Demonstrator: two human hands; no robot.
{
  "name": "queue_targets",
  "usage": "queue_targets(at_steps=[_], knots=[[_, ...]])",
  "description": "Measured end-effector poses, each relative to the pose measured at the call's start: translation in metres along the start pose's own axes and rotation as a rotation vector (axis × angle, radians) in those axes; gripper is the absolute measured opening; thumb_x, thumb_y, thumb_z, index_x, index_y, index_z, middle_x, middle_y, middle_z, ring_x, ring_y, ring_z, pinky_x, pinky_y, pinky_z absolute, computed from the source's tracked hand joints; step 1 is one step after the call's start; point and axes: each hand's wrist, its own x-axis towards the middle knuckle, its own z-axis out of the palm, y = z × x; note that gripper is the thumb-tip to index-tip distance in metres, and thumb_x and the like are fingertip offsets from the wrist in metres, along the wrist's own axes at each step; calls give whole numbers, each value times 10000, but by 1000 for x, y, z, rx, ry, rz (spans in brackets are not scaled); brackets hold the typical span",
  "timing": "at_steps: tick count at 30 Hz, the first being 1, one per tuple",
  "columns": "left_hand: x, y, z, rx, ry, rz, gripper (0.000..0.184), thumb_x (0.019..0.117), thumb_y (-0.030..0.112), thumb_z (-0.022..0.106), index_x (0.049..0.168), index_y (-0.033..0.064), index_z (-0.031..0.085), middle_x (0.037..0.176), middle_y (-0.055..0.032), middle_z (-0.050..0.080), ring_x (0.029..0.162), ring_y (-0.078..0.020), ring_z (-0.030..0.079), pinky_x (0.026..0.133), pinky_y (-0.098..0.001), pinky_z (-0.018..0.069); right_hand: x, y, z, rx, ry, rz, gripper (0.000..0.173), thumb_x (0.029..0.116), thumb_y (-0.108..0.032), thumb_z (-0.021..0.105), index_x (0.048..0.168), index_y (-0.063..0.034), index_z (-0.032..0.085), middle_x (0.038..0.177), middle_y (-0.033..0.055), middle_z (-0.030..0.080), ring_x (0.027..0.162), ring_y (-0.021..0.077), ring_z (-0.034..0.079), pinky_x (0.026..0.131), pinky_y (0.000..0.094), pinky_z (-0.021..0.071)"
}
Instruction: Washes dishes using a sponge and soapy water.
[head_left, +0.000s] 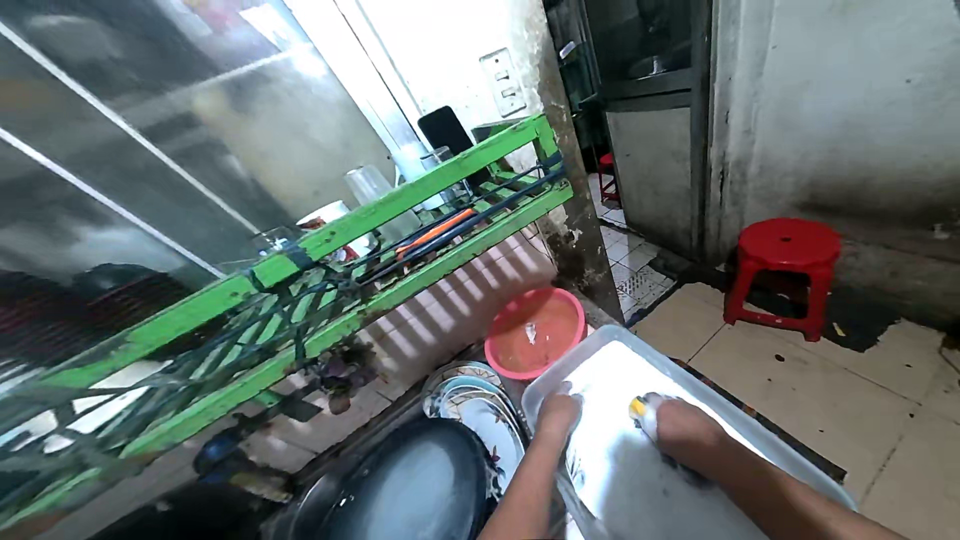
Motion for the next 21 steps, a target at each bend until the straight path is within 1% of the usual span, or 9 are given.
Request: queue_targets(at_steps=[2, 3, 5, 7, 8, 9, 10, 17, 21], knots=[[-11, 13, -9, -107, 43, 7, 377, 1054, 238, 547, 1371, 43, 607, 1241, -156, 668, 1076, -238, 654, 954, -428, 523, 0, 1, 0, 15, 9, 8, 470, 1054, -366, 479, 1405, -57, 535, 1367, 216, 607, 1297, 390, 579, 1041, 598, 479], [-17, 19, -12, -196, 46, 20, 336, 1063, 219, 526, 1333, 42, 615, 994, -112, 648, 751, -167, 597, 682, -345, 518, 0, 2, 1, 16, 16, 6, 471, 1056, -374, 471, 1401, -60, 536, 1356, 212, 613, 1286, 388, 587, 1031, 600, 485], [-31, 36, -20, -331, -71, 11, 325, 1089, 207, 469, 1345, 36, 572, 813, -68, 582, 527, -115, 505, 496, -275, 464, 1, 1, 4, 16, 18, -8, 467, 1056, -373, 472, 1402, -65, 539, 1353, 208, 617, 1278, 392, 592, 1026, 605, 485], [-37, 44, -22, -186, -129, 35, 330, 1094, 207, 459, 1354, 39, 572, 972, -99, 645, 716, -150, 620, 646, -310, 543, 1, 0, 6, 4, 6, -31, 489, 1058, -375, 474, 1423, -55, 529, 1384, 218, 598, 1307, 405, 567, 1047, 620, 464], [-35, 42, -20, -58, -125, 59, 354, 1072, 186, 491, 1373, 26, 587, 1179, -161, 670, 991, -229, 667, 876, -405, 551, 1, 1, 7, -2, 5, -38, 495, 1059, -381, 473, 1427, -56, 529, 1394, 220, 592, 1316, 407, 560, 1053, 621, 460], [-32, 35, -15, 58, -123, 76, 384, 1050, 180, 520, 1393, 21, 585, 1321, -194, 638, 1202, -289, 626, 1043, -472, 489, 2, 2, 8, -15, 10, -49, 496, 1056, -384, 471, 1422, -56, 534, 1393, 223, 591, 1315, 407, 560, 1049, 622, 463], [-29, 26, -8, 161, -122, 79, 402, 1029, 178, 539, 1398, 23, 584, 1377, -204, 610, 1291, -321, 580, 1105, -508, 442, 1, 3, 7, -29, 16, -57, 493, 1056, -384, 465, 1413, -53, 541, 1391, 225, 592, 1313, 408, 561, 1043, 624, 467], [-27, 7, 10, 328, -43, 67, 361, 1049, 259, 498, 1343, 122, 657, 1381, -116, 633, 1349, -311, 537, 1124, -528, 421, -16, -9, 0, -61, -50, 94, 451, 1046, -326, 491, 1411, -67, 545, 1416, 214, 578, 1355, 413, 523, 1023, 650, 468], [-34, 15, 7, 330, -64, 108, 310, 1036, 193, 494, 1256, 77, 679, 1330, -141, 649, 1303, -310, 565, 1114, -512, 422, -15, -5, -2, -61, -38, 76, 447, 1040, -305, 509, 1388, -28, 561, 1414, 225, 573, 1362, 421, 512, 1027, 640, 473]])
